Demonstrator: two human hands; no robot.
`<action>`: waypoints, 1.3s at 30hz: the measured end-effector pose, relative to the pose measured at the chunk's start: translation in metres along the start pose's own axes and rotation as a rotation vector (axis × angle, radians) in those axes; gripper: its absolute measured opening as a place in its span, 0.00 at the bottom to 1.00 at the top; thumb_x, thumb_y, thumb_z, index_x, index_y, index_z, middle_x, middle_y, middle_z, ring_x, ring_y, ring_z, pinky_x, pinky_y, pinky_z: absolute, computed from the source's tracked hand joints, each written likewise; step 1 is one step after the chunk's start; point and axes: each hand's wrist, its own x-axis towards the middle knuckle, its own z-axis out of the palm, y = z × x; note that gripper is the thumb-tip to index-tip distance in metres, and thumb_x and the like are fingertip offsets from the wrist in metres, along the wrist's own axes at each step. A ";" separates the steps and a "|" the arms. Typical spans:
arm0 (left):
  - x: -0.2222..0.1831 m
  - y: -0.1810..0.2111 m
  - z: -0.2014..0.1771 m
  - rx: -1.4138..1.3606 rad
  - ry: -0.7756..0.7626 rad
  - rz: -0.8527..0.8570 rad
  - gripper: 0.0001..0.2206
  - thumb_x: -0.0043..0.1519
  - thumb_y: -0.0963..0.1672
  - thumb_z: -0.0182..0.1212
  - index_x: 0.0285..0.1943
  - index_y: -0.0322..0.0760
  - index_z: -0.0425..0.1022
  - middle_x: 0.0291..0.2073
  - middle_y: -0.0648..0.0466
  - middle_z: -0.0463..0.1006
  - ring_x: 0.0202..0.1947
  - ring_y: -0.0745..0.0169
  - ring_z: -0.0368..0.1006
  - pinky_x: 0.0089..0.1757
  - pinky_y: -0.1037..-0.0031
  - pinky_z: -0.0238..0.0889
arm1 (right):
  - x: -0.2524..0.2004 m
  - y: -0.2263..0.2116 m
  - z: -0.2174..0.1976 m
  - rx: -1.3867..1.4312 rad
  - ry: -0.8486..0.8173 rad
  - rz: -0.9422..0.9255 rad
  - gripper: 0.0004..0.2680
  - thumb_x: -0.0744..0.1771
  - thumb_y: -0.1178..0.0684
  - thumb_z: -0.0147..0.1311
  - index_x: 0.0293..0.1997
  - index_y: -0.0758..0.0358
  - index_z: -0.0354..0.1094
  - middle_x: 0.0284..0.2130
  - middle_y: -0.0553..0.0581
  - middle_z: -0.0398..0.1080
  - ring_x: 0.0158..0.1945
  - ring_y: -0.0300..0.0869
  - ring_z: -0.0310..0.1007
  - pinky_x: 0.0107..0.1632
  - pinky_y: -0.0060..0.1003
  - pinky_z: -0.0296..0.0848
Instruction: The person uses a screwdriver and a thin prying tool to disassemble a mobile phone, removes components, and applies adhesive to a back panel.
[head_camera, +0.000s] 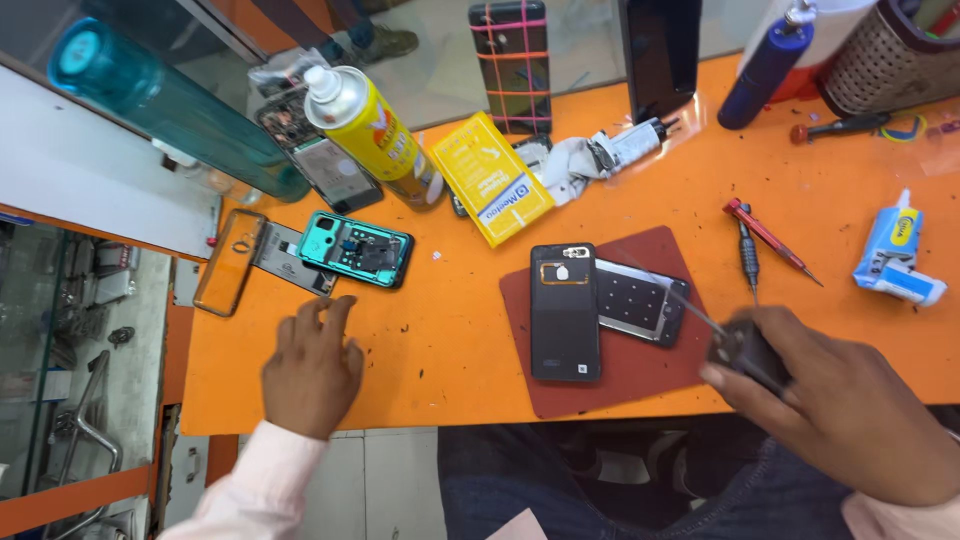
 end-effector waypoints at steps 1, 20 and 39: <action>-0.004 0.015 0.003 -0.125 -0.002 -0.026 0.18 0.52 0.43 0.65 0.53 0.39 0.79 0.45 0.48 0.80 0.43 0.44 0.75 0.34 0.62 0.70 | 0.001 -0.004 0.004 0.063 0.074 -0.018 0.21 0.62 0.34 0.62 0.56 0.49 0.66 0.27 0.57 0.76 0.29 0.51 0.80 0.35 0.46 0.76; 0.015 0.138 -0.015 -1.197 0.059 -0.354 0.06 0.60 0.39 0.68 0.43 0.32 0.79 0.31 0.52 0.81 0.29 0.65 0.81 0.34 0.77 0.73 | 0.022 0.000 0.012 0.161 0.545 -0.198 0.19 0.65 0.38 0.59 0.53 0.61 0.66 0.24 0.65 0.73 0.29 0.60 0.77 0.32 0.50 0.73; 0.066 0.126 0.081 -2.064 -0.615 -0.115 0.31 0.72 0.56 0.46 0.72 0.28 0.63 0.59 0.50 0.76 0.56 0.61 0.71 0.59 0.69 0.64 | 0.033 -0.012 0.029 0.487 0.311 -0.122 0.13 0.65 0.44 0.60 0.48 0.58 0.69 0.18 0.59 0.68 0.20 0.44 0.68 0.28 0.41 0.68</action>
